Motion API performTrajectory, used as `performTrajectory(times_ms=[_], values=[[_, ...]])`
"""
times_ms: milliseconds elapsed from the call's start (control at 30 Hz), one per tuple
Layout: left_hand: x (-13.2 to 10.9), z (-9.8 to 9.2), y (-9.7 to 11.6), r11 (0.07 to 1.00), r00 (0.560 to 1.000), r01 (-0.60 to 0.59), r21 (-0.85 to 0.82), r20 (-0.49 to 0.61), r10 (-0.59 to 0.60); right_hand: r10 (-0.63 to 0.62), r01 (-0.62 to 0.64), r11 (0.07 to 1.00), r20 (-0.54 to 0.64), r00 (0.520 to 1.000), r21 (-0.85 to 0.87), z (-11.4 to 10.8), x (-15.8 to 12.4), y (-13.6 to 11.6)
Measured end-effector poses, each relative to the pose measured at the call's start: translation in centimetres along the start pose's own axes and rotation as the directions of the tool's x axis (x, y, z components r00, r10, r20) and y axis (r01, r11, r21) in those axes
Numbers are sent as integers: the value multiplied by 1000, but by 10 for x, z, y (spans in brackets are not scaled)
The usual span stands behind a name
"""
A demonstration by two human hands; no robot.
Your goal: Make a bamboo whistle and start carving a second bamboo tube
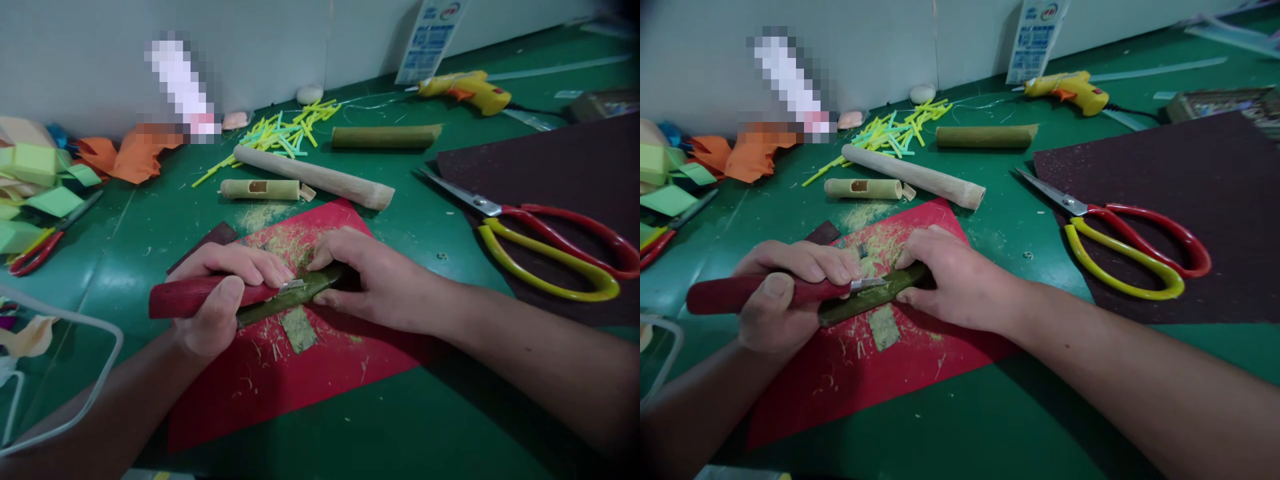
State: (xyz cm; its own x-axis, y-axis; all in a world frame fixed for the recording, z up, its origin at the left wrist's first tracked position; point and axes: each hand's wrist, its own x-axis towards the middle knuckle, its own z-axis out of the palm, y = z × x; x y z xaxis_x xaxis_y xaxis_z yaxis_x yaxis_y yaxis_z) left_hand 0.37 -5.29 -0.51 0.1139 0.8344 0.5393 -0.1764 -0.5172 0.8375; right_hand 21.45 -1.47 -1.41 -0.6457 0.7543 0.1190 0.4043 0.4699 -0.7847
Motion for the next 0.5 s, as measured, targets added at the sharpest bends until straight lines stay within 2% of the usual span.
performTrajectory(times_ms=[500], values=[[1,-1,0,1000,1000,7,-25,25,-7,13,-13,1000,0,1000,5,0,0,-1]])
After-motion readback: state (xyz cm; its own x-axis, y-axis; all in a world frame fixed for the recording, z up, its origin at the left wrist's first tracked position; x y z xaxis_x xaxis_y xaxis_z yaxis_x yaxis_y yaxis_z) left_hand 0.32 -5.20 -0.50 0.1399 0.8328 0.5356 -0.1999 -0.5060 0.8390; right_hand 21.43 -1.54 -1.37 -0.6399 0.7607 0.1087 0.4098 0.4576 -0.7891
